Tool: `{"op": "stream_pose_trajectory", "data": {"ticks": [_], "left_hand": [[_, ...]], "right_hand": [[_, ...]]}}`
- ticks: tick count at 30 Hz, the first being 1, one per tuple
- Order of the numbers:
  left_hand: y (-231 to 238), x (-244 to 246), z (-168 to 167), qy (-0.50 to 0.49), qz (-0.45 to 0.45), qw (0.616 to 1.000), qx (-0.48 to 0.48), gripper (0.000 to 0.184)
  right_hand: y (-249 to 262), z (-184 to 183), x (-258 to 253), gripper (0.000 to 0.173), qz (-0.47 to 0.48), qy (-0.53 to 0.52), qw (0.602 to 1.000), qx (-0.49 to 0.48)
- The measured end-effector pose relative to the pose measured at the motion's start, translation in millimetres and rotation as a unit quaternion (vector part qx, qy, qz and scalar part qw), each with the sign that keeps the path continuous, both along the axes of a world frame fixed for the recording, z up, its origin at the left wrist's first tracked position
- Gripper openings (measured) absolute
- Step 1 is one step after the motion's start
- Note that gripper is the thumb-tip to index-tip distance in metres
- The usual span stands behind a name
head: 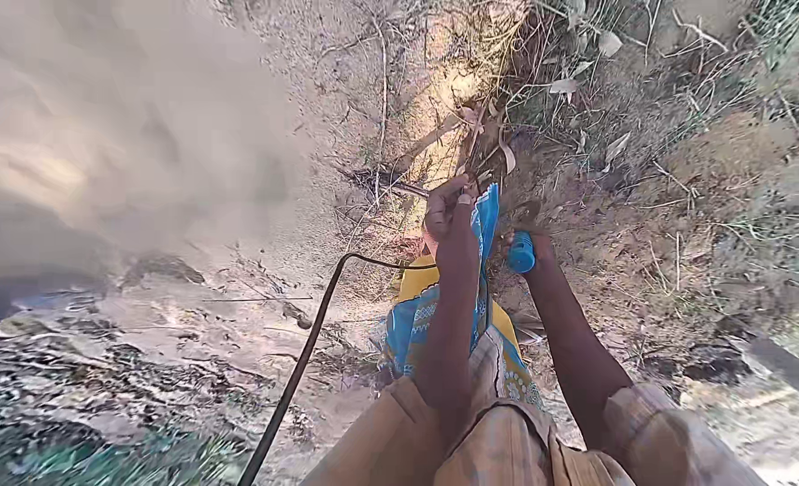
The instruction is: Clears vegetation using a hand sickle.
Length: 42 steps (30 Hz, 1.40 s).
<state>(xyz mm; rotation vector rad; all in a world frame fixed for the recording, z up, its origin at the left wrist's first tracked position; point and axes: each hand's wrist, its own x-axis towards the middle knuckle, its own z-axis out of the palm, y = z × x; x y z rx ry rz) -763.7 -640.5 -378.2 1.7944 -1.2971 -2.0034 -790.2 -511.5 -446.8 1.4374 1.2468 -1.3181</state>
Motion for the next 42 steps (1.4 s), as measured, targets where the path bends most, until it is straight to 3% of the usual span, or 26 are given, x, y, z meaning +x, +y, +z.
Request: {"op": "stream_pose_trajectory", "data": {"ticks": [4,6,8,10,13,15,18,20,23,25,26,28,30,32,35,37,39,42], "left_hand": [[-15,-7,-8,0.001,0.043,0.999,0.023,0.027],[-22,-13,-11,-0.010,0.059,0.998,0.024,0.027],[-26,-20,-9,-0.005,0.052,0.999,0.013,0.028],[-30,-29,-15,0.003,0.044,0.999,0.001,0.029],[-26,-33,-13,-0.009,0.048,0.999,0.008,0.027],[-24,-32,-21,0.002,0.050,0.998,-0.023,0.026],[-24,-30,-31,-0.003,0.026,0.996,-0.082,0.026],[-25,-34,-27,-0.032,0.009,0.996,-0.088,0.026],[-24,-46,-35,-0.047,-0.014,0.990,-0.134,0.025],[-9,-44,-43,-0.079,-0.074,0.986,-0.129,0.028],[6,-36,-41,-0.116,-0.103,0.982,-0.111,0.029],[18,-28,-44,-0.166,-0.177,0.966,-0.093,0.028],[23,-16,-47,-0.218,-0.247,0.942,-0.069,0.027],[33,12,-35,-0.251,-0.314,0.914,-0.053,0.030],[30,38,-25,-0.254,-0.369,0.892,-0.061,0.032],[26,52,-19,-0.266,-0.390,0.879,-0.076,0.033],[22,60,-11,-0.324,-0.425,0.844,-0.050,0.034],[14,69,2,-0.412,-0.432,0.802,0.002,0.040]], "right_hand": [[-101,31,-149,0.019,0.059,0.195,0.975,-0.092],[-124,54,-186,0.020,0.123,0.258,0.953,-0.101],[-108,73,-178,0.006,0.185,0.285,0.939,-0.049],[-70,73,-140,0.006,0.175,0.270,0.946,0.030],[-8,55,-85,0.011,0.110,0.165,0.963,0.185],[15,26,-81,0.012,0.083,0.108,0.970,0.199],[-17,-13,-112,0.002,0.029,0.126,0.983,0.127],[-76,-6,-144,0.002,0.043,0.164,0.981,0.091],[-124,21,-189,0.011,0.201,0.276,0.940,-0.011],[-96,37,-192,0.036,0.297,0.316,0.900,-0.041],[-64,47,-180,0.042,0.323,0.297,0.898,-0.024],[-4,52,-158,0.034,0.291,0.257,0.921,0.038],[50,38,-139,0.014,0.179,0.212,0.952,0.130],[82,29,-129,0.005,0.074,0.138,0.969,0.192],[60,10,-167,0.004,0.039,0.135,0.984,0.107],[22,16,-207,0.012,0.125,0.173,0.977,-0.012],[1,38,-241,0.023,0.230,0.228,0.936,-0.138],[26,71,-240,0.036,0.270,0.286,0.910,-0.130]]}}
